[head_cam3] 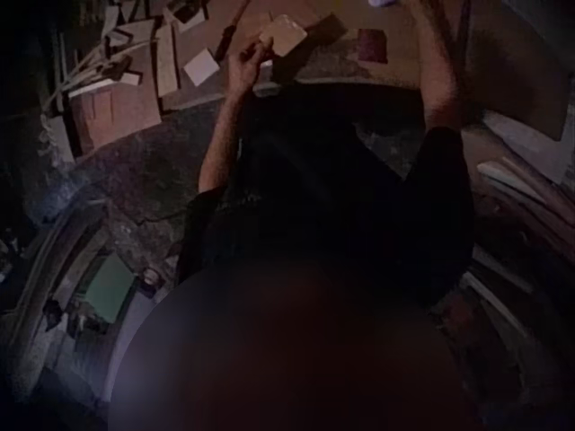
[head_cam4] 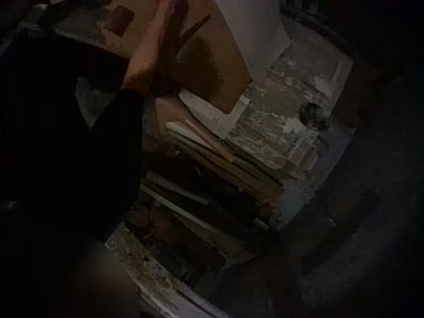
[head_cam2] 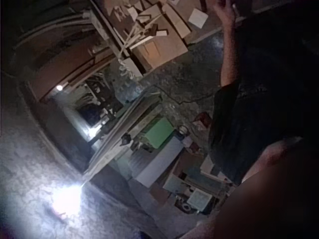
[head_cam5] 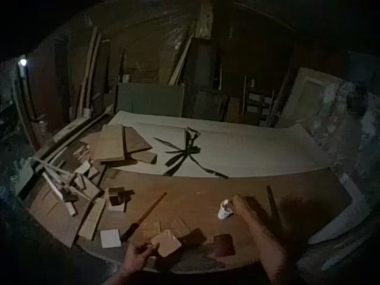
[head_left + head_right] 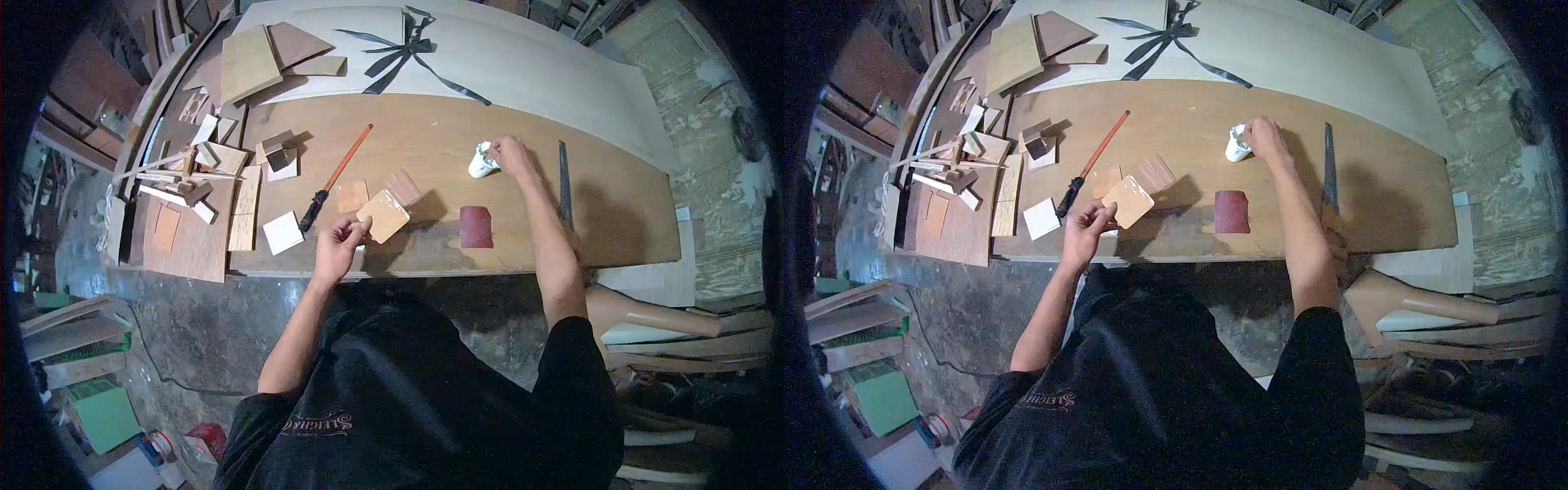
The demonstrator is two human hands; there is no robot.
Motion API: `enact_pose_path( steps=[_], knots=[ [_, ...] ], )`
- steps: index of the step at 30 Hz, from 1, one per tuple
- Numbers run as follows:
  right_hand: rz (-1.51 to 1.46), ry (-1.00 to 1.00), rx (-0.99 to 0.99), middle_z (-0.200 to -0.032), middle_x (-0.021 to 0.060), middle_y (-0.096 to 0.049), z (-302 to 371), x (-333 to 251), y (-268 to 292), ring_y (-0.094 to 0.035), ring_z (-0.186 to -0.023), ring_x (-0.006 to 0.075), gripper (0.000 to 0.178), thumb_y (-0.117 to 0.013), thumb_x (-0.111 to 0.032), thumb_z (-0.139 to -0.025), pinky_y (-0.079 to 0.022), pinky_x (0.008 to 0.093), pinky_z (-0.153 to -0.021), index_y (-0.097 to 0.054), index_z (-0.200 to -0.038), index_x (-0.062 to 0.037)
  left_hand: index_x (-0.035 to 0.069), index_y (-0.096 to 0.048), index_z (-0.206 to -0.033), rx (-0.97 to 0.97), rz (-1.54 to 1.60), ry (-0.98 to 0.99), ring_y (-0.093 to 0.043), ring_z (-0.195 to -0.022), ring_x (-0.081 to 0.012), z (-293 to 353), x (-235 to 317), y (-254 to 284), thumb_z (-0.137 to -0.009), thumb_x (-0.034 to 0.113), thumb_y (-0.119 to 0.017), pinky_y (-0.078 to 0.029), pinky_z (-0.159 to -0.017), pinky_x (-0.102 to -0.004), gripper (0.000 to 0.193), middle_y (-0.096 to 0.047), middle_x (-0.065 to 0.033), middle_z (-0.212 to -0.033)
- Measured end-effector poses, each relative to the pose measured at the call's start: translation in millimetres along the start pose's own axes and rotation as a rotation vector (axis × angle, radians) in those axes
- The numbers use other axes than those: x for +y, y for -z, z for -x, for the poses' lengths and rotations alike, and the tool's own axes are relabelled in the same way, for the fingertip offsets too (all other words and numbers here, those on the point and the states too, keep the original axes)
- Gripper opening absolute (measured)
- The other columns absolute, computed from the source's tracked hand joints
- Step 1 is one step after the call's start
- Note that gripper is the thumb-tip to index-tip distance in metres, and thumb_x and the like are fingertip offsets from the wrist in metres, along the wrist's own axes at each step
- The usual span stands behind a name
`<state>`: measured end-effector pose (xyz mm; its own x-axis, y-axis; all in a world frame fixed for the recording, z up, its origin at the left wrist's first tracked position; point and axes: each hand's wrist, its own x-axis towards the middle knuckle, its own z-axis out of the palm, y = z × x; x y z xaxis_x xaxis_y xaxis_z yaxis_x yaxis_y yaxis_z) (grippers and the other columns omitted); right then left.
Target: Applying glue with a brush to small wooden pieces and assembling them into a box structure on a workbench.
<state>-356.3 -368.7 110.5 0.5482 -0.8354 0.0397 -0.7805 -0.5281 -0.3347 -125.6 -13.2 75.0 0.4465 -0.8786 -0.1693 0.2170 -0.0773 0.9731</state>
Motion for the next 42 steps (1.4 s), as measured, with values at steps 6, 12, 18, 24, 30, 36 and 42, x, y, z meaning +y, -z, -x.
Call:
enact_pose_path(
  steps=[6,12,18,24,30,36,42],
  knots=[
    [-0.094,0.106,0.156,-0.09,0.0193,-0.071,6,9,10,-0.07,-0.084,0.0333,0.012,-0.067,-0.01,-0.087,-0.055,0.0402,-0.076,-0.071,-0.093,-0.0004,-0.001,-0.067,-0.097,0.041,0.02,0.005,-0.064,-0.076,-0.0106,-2,-17,1,-0.097,0.026,-0.066,-0.055,-0.074,-0.0284,0.027,-0.066,-0.0017,-0.081],
    [-0.132,0.117,0.199,-0.086,0.0184,-0.071,10,21,13,-0.07,-0.08,0.0311,0.011,-0.069,-0.01,-0.084,-0.055,0.0405,-0.074,-0.071,-0.088,0.0005,0.003,-0.062,-0.087,-0.025,0.048,0.061,-0.063,-0.072,-0.0096,-3,-12,-9,-0.099,0.025,-0.065,-0.057,-0.071,-0.0278,0.025,-0.064,-0.0015,-0.076],
    [-0.205,0.117,0.264,-0.085,0.0172,-0.07,24,23,14,-0.07,-0.077,0.0282,0.011,-0.071,-0.011,-0.084,-0.055,0.0387,-0.073,-0.073,-0.087,-0.0002,0.003,-0.06,-0.085,-0.06,0.035,0.06,-0.063,-0.071,-0.0085,0,-17,-14,-0.099,0.024,-0.063,-0.056,-0.071,-0.027,0.026,-0.062,-0.0005,-0.074],
    [-0.305,0.093,0.315,-0.088,0.0136,-0.068,39,6,17,-0.07,-0.077,0.0259,0.009,-0.072,-0.009,-0.085,-0.055,0.0359,-0.07,-0.074,-0.089,-0.001,0.004,-0.06,-0.082,-0.074,-0.004,0.066,-0.061,-0.07,-0.0069,8,-22,-14,-0.1,0.024,-0.063,-0.052,-0.067,-0.025,0.027,-0.062,0.0015,-0.073],
    [-0.29,0.11,0.4,-0.087,0.0119,-0.066,50,3,17,-0.069,-0.075,0.0235,0.008,-0.071,-0.007,-0.087,-0.054,0.0324,-0.068,-0.073,-0.091,-0.0011,0.006,-0.059,-0.08,-0.085,-0.028,0.052,-0.061,-0.067,-0.0063,9,-33,-15,-0.1,0.025,-0.063,-0.049,-0.063,-0.0239,0.028,-0.06,0.003,-0.07],
    [-0.391,0.056,0.461,-0.084,0.0092,-0.066,54,-6,13,-0.068,-0.072,0.0182,0.009,-0.071,-0.008,-0.088,-0.053,0.0295,-0.067,-0.071,-0.089,0.0011,0.006,-0.058,-0.08,-0.073,-0.014,0.074,-0.061,-0.065,-0.0069,16,-31,-11,-0.1,0.025,-0.062,-0.051,-0.062,-0.0241,0.027,-0.06,0.0027,-0.07],
    [-0.357,0.015,0.465,-0.084,0.0087,-0.066,51,-4,6,-0.068,-0.069,0.0164,0.01,-0.071,-0.008,-0.088,-0.053,0.0293,-0.066,-0.071,-0.088,0.0017,0.005,-0.059,-0.085,-0.07,0.019,0.105,-0.062,-0.067,-0.0073,14,-34,-8,-0.1,0.024,-0.063,-0.053,-0.063,-0.0247,0.024,-0.062,0.0025,-0.073]
  ],
)
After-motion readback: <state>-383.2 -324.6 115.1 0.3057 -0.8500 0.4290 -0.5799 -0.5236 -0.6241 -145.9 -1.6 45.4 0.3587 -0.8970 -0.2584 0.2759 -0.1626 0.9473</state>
